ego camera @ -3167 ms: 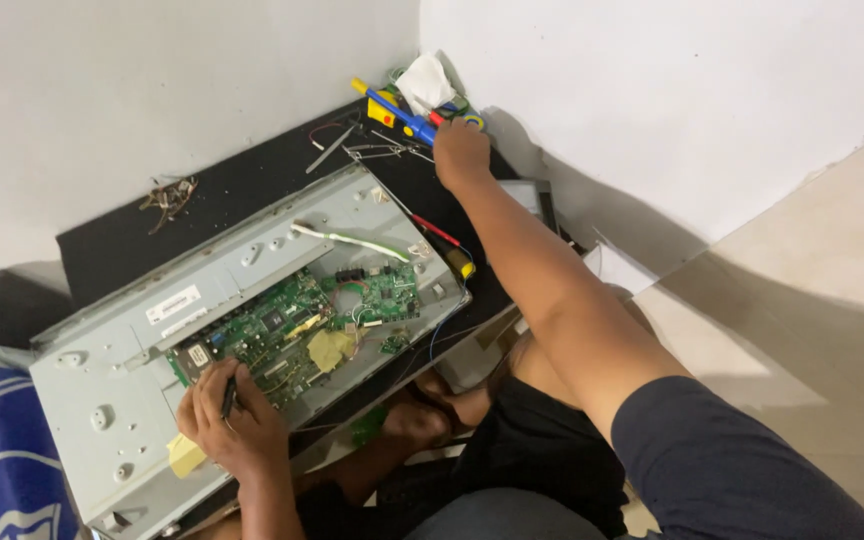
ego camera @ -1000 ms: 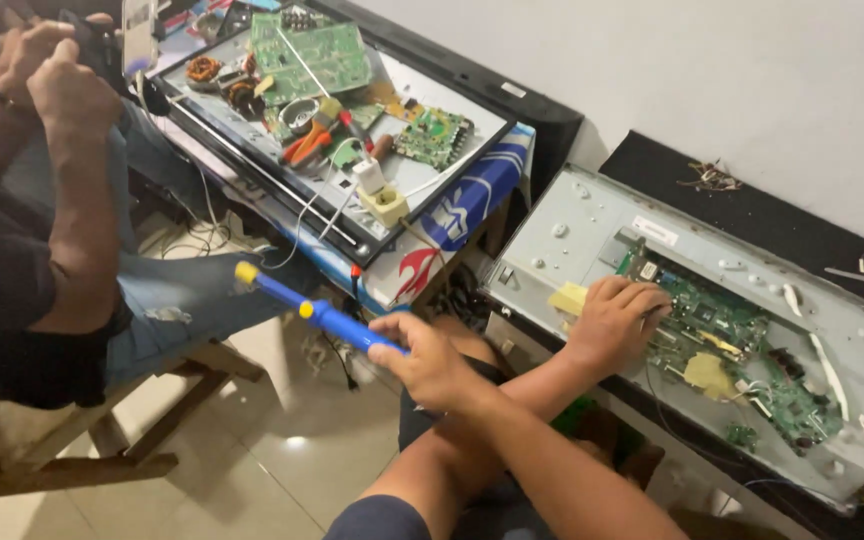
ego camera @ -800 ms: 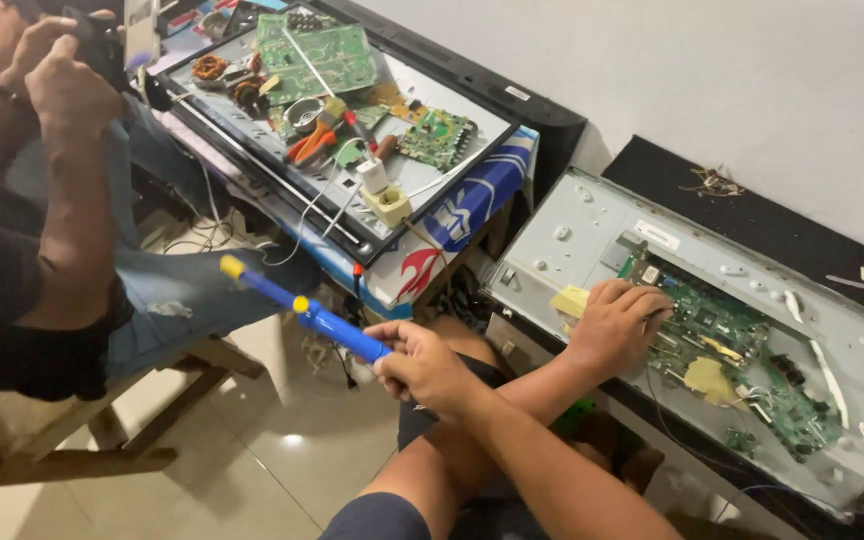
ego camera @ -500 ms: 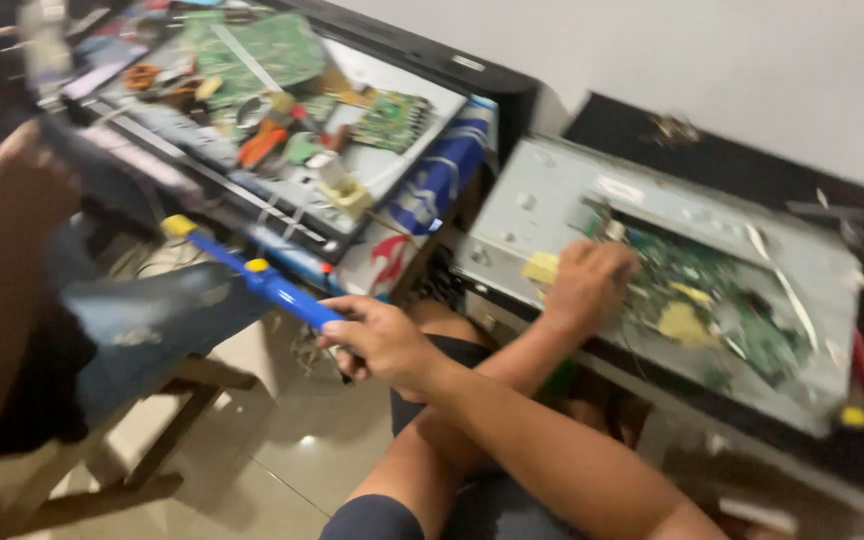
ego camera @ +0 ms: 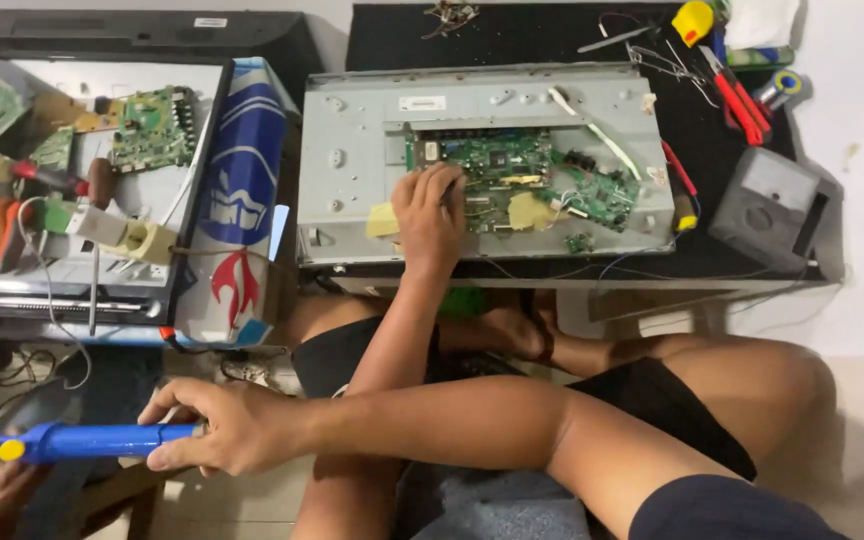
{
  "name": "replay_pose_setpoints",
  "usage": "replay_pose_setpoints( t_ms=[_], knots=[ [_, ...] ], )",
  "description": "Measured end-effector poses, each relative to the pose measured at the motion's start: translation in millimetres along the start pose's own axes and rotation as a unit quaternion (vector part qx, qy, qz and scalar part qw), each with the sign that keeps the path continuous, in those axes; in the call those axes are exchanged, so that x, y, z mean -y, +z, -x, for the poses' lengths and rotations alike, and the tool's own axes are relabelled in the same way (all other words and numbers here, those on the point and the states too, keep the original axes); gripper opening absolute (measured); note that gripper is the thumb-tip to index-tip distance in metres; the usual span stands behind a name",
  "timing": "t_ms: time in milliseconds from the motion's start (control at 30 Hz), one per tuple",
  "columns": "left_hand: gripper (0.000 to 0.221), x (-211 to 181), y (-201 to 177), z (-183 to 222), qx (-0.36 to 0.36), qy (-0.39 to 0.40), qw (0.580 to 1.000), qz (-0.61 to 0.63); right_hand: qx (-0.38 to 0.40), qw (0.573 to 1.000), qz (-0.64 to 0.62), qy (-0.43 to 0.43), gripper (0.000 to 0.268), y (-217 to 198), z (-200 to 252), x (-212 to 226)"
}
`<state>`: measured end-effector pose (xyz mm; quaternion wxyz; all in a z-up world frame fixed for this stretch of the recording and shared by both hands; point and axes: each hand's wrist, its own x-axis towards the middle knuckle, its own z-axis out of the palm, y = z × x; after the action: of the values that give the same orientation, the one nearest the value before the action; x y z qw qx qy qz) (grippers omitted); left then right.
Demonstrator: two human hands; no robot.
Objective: The person is using a multimeter probe to test various points on a TV mainboard for diagnostic purposes.
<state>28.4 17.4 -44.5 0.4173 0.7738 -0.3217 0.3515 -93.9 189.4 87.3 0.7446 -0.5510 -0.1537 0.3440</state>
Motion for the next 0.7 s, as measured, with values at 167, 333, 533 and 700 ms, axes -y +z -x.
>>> replay_pose_setpoints(
  t_ms=[167,333,533,700],
  knots=[
    [0.012,-3.3,-3.2,-1.4,0.012,-0.028,1.000,0.001,-0.021,0.999,0.021,0.011,0.063,-6.1,-1.6,0.8],
    [0.012,-2.1,-2.4,1.0,0.018,-0.035,0.999,-0.001,-0.004,0.999,0.032,0.008,0.058,-10.5,-2.4,-1.6],
    [0.013,-0.5,0.4,1.2,0.022,-0.043,0.999,-0.005,-0.005,0.996,0.086,-0.001,0.069,-13.4,0.5,2.3],
    [0.013,2.6,-1.1,-4.3,0.021,-0.019,0.999,0.027,-0.036,0.984,0.172,0.009,0.105,-25.0,8.7,-0.2]
  ],
)
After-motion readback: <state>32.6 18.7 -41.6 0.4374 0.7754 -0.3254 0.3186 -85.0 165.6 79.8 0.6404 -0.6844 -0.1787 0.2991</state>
